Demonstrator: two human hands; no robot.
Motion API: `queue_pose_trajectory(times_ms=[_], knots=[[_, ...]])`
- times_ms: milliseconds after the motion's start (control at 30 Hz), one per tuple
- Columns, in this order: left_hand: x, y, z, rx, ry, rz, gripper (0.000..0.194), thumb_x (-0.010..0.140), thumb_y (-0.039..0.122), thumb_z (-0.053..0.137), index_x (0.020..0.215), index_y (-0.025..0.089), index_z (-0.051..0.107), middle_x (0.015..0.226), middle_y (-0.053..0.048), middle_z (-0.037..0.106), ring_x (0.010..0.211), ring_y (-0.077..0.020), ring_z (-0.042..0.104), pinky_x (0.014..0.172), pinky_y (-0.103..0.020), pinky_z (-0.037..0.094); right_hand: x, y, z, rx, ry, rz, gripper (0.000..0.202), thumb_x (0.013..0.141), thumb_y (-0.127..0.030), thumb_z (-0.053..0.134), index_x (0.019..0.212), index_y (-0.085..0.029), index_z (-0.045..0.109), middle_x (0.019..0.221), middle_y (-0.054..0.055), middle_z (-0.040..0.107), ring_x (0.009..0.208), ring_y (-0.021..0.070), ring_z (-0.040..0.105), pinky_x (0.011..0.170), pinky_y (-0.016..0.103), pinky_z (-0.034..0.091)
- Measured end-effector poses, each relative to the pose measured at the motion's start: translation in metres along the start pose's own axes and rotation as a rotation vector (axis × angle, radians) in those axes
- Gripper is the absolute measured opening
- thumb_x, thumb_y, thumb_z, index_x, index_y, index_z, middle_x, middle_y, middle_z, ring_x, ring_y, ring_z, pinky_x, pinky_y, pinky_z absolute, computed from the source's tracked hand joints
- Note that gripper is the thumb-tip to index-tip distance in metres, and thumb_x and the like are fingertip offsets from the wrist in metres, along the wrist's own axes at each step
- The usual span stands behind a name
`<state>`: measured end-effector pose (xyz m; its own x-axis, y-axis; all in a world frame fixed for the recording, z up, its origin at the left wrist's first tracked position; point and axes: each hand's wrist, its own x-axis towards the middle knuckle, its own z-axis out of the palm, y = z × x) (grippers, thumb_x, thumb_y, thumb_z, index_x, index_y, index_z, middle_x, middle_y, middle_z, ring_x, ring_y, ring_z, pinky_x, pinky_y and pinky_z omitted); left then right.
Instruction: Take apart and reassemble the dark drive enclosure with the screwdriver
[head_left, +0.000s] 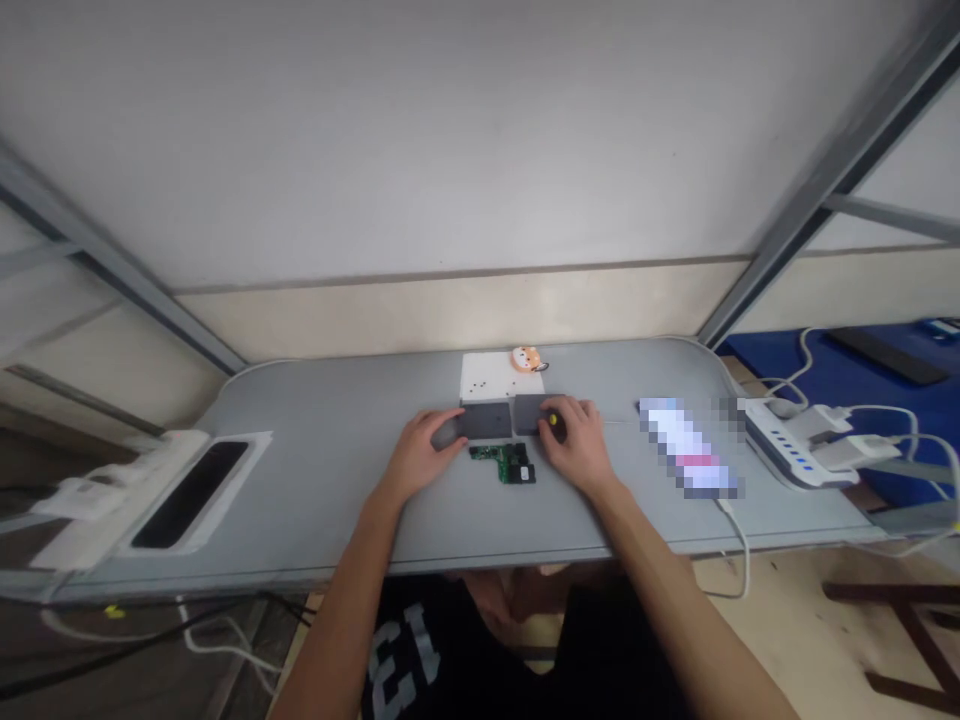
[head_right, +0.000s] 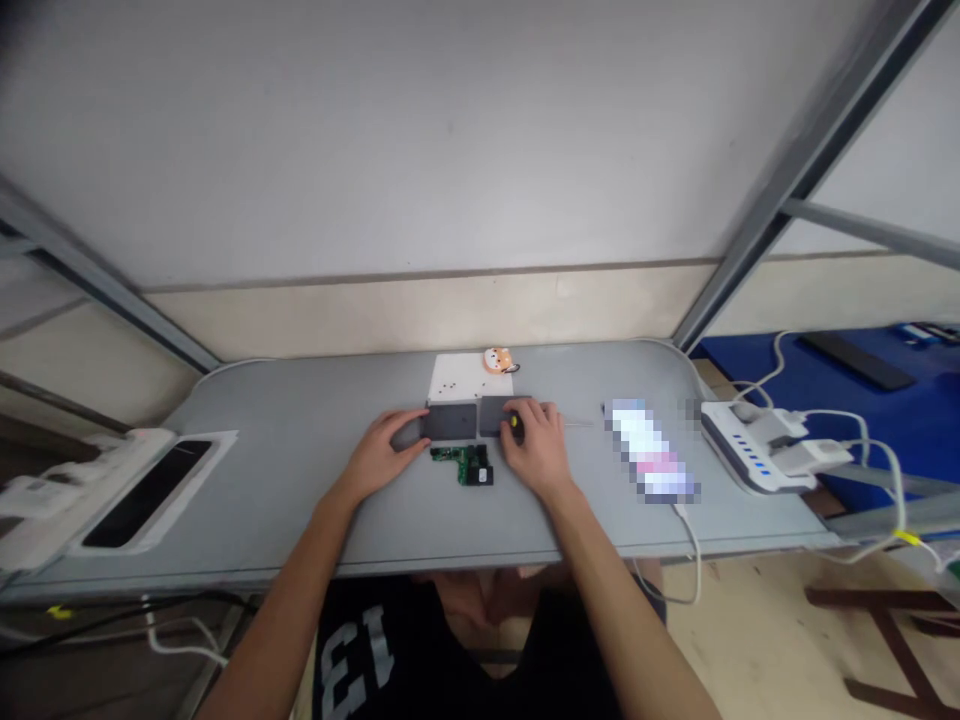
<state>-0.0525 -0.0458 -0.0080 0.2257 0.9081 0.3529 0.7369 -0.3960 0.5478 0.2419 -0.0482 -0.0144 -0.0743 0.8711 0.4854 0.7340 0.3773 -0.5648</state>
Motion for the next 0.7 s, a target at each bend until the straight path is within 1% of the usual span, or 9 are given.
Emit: queue_pose_trajectory(times_ms=[333, 533, 700], knots=[[-0.0010, -0.0013, 0.0013, 0.034, -0.002, -0.023, 0.043, 0.091, 0.032, 0.074, 0.134, 0.031, 0.067, 0.120, -0.006, 0.069, 0.116, -0.0251, 0.065, 0.109, -0.045, 0.051, 0.0007, 0.0039, 0.0012, 0.026, 0.001, 0.043, 0.021, 0.093, -0.028, 0.059, 0.113, -0.024, 0.065, 0.115, 0.008, 0.073, 0.104, 0.0313, 0.053, 0.091, 0.046, 0.042], [-0.0006, 0.0021, -0.0006, 0.037, -0.013, -0.030, 0.044, 0.091, 0.033, 0.074, 0.134, 0.031, 0.067, 0.120, -0.006, 0.069, 0.115, -0.0252, 0.065, 0.109, -0.045, 0.051, 0.0005, 0.0043, 0.0015, 0.012, -0.011, 0.047, 0.021, 0.093, -0.027, 0.060, 0.113, -0.025, 0.065, 0.115, 0.006, 0.073, 0.104, 0.0315, 0.052, 0.091, 0.046, 0.040], [-0.0010, 0.0026, -0.0012, 0.027, -0.017, -0.049, 0.043, 0.092, 0.033, 0.073, 0.134, 0.031, 0.067, 0.120, -0.006, 0.069, 0.114, -0.0250, 0.065, 0.109, -0.046, 0.051, -0.0003, 0.0031, 0.0018, 0.023, 0.000, 0.028, 0.017, 0.093, -0.026, 0.060, 0.108, -0.026, 0.067, 0.112, 0.006, 0.074, 0.102, 0.0307, 0.053, 0.090, 0.046, 0.040]])
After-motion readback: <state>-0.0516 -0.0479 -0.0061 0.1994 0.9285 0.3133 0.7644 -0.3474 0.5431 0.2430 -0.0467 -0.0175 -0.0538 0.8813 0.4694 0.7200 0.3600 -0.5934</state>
